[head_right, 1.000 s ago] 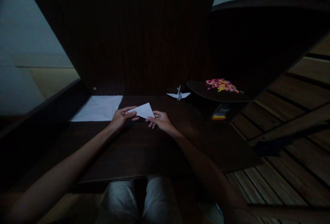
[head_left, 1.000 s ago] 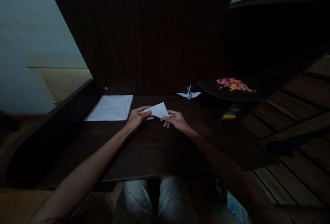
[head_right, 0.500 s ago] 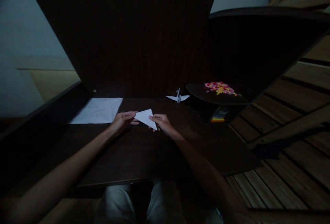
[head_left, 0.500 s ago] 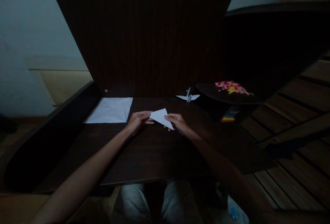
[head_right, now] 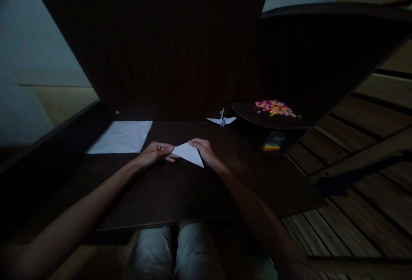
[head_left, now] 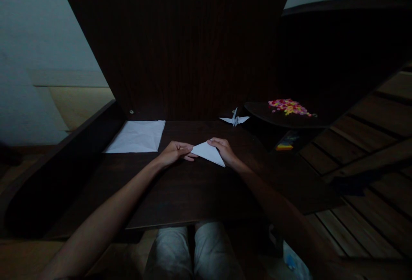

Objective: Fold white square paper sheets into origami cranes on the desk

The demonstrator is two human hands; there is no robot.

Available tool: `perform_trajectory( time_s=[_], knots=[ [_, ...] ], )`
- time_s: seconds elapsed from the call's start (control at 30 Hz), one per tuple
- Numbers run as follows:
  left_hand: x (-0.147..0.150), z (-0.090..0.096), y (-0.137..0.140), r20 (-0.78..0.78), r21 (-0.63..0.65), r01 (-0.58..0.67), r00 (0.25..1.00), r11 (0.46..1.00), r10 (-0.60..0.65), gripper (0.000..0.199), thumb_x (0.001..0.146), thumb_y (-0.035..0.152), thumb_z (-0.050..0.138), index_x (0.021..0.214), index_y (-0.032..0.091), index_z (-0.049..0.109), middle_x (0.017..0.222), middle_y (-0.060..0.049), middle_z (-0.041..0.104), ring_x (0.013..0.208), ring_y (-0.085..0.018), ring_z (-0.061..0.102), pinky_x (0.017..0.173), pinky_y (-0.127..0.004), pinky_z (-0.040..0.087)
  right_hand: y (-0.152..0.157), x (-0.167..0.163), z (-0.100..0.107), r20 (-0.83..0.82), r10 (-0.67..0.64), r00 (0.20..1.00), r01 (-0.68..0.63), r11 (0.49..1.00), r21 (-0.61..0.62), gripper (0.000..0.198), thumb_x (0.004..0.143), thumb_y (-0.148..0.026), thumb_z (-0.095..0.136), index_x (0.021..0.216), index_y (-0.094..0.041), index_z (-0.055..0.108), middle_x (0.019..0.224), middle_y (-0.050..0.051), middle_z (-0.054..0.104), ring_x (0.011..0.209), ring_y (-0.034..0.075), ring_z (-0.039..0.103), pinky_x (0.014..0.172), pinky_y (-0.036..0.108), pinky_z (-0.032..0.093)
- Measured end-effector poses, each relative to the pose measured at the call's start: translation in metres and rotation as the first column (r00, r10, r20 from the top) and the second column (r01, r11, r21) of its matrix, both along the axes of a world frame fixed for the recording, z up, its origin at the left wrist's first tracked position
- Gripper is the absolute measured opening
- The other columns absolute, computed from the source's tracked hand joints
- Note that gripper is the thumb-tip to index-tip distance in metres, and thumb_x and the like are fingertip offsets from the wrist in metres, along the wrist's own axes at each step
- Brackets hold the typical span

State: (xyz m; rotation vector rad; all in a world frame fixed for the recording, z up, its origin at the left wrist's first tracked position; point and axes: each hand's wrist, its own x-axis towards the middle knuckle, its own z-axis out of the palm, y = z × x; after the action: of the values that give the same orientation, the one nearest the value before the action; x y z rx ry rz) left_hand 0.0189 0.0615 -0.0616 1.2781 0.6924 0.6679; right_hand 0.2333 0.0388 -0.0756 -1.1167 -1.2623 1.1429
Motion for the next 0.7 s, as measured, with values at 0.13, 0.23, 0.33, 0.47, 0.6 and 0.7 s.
perform_trajectory(
  time_s=[0.13,0.23,0.33,0.47,0.6,0.7],
  knots=[
    [-0.001,0.0,0.001,0.009,0.021,-0.05,0.999,0.999,0.049,0.036,0.07,0.031,0.075,0.097,0.008,0.07,0.092,-0.015,0.073,0.084,-0.023,0.069,0.077,-0.038,0.056,0.003,0.002,-0.007,-0.044,0.025,0.999,-0.027,0.999,-0.044,0.027,0.067,-0.042,0.068,0.06,-0.018,0.06,0.054,-0.003,0.051,0.05,0.011,0.043,0.047,0.024,0.027],
    [0.0,0.0,0.001,0.012,0.006,-0.085,0.996,0.996,0.085,0.037,0.069,0.027,0.076,0.1,0.008,0.069,0.092,-0.014,0.073,0.081,-0.023,0.069,0.077,-0.039,0.057,0.004,0.003,-0.011,-0.07,0.03,0.997,-0.036,0.996,-0.084,0.025,0.067,-0.04,0.069,0.06,-0.017,0.061,0.052,-0.003,0.049,0.047,0.01,0.041,0.043,0.022,0.024],
    [0.0,0.002,0.001,-0.001,-0.004,-0.117,0.993,0.993,0.117,0.035,0.069,0.024,0.075,0.101,0.009,0.069,0.09,-0.012,0.073,0.075,-0.022,0.07,0.075,-0.038,0.057,0.001,0.003,-0.011,-0.07,0.028,0.997,-0.033,0.996,-0.077,0.027,0.068,-0.042,0.068,0.06,-0.016,0.061,0.051,-0.003,0.048,0.044,0.008,0.039,0.039,0.021,0.021],
    [-0.001,0.005,0.001,-0.024,0.062,-0.133,0.991,0.989,0.135,0.031,0.069,0.022,0.074,0.098,0.01,0.07,0.089,-0.011,0.073,0.072,-0.02,0.069,0.073,-0.034,0.057,-0.003,0.0,-0.006,-0.009,0.1,0.995,-0.101,0.994,-0.035,0.032,0.071,-0.046,0.065,0.063,-0.016,0.063,0.048,-0.004,0.045,0.039,0.006,0.034,0.034,0.02,0.019],
    [-0.001,0.006,-0.002,-0.089,0.136,-0.022,0.995,0.991,0.035,0.032,0.066,0.025,0.076,0.094,0.01,0.072,0.084,-0.01,0.073,0.07,-0.019,0.068,0.067,-0.03,0.056,-0.006,-0.004,-0.002,0.051,0.19,0.98,-0.188,0.981,-0.035,0.033,0.073,-0.048,0.064,0.069,-0.015,0.065,0.049,-0.005,0.048,0.038,0.006,0.038,0.034,0.019,0.024],
    [0.0,0.005,-0.002,-0.112,0.176,-0.053,0.991,0.983,0.074,0.034,0.064,0.029,0.078,0.091,0.01,0.073,0.081,-0.009,0.073,0.065,-0.017,0.067,0.066,-0.03,0.055,-0.008,-0.004,0.0,0.078,0.237,0.968,-0.233,0.971,-0.056,0.033,0.068,-0.046,0.07,0.077,-0.014,0.067,0.059,-0.002,0.06,0.046,0.008,0.05,0.04,0.02,0.036]
  ],
)
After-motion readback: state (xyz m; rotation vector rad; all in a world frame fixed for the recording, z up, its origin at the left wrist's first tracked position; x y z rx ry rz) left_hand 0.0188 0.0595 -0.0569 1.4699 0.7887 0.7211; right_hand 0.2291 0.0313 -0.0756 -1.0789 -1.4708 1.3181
